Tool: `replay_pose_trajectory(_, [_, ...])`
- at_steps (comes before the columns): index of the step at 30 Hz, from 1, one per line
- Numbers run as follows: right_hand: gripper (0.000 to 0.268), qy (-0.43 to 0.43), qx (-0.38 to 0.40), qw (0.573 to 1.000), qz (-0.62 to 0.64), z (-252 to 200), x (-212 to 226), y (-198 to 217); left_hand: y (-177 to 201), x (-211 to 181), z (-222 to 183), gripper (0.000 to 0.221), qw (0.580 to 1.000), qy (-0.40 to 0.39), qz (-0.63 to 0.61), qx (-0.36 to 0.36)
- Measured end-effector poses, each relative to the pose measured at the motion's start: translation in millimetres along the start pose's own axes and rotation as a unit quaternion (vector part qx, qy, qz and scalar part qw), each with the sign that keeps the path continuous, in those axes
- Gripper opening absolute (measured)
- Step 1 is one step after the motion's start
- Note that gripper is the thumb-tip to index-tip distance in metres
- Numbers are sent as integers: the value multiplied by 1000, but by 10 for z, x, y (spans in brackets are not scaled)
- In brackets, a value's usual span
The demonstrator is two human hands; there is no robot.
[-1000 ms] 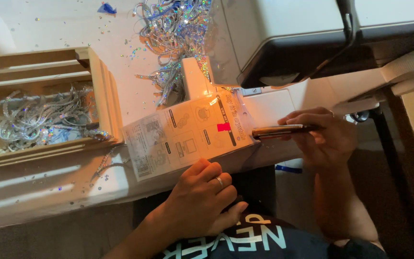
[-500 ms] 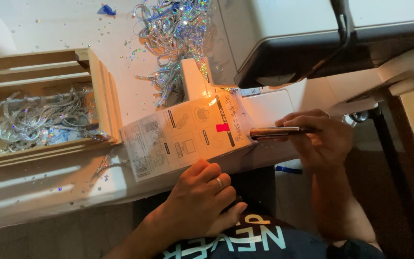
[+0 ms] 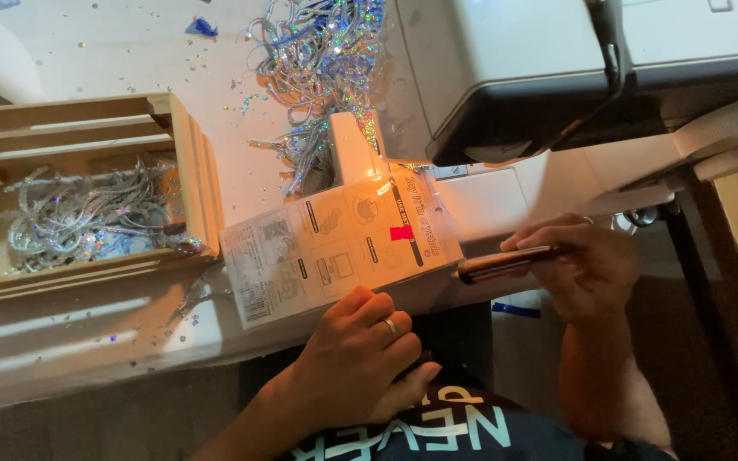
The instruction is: Sewing iridescent fringe strips onto a blue fabric base using a sewing machine.
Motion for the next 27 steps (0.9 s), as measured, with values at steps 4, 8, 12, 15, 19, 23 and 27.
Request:
replay_pose_trajectory(4, [16,-102,-106,969,197,-370,-438,291,73,49,30,31,997,58,-49,-8])
replay_pose_trajectory(8, [18,-195,-145,784,571,-468,-400,95,94,176,-49,23,954,229,-195,-8])
replay_pose_trajectory(12, [14,-254,-201,825,463,-708,-290,-170,113,212,-78,37,887,347,-304,-3])
replay_pose_trajectory(15, [42,-149,-110,786,590,-664,-84,-324,130,232,-71,45,863,379,-333,-33])
replay_pose_trajectory(19, [13,-194,-150,822,515,-631,-30,-354,133,226,-59,46,862,384,-328,-36])
replay_pose_trajectory(23, [17,-169,-109,847,491,-648,1,-372,81,222,-57,45,862,378,-337,-22])
replay_pose_trajectory(27, [14,-147,-103,897,404,-420,334,-435,106,223,-55,47,861,389,-327,-2])
Point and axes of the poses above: each hand's wrist, its own z-axis towards the middle knuckle, its own y-axis out of the back of the hand, x = y × z, the point moved 6 cm from there along z, towards the middle knuckle, and after that the axes turned 6 degrees about -x, right-handed, at the moved point
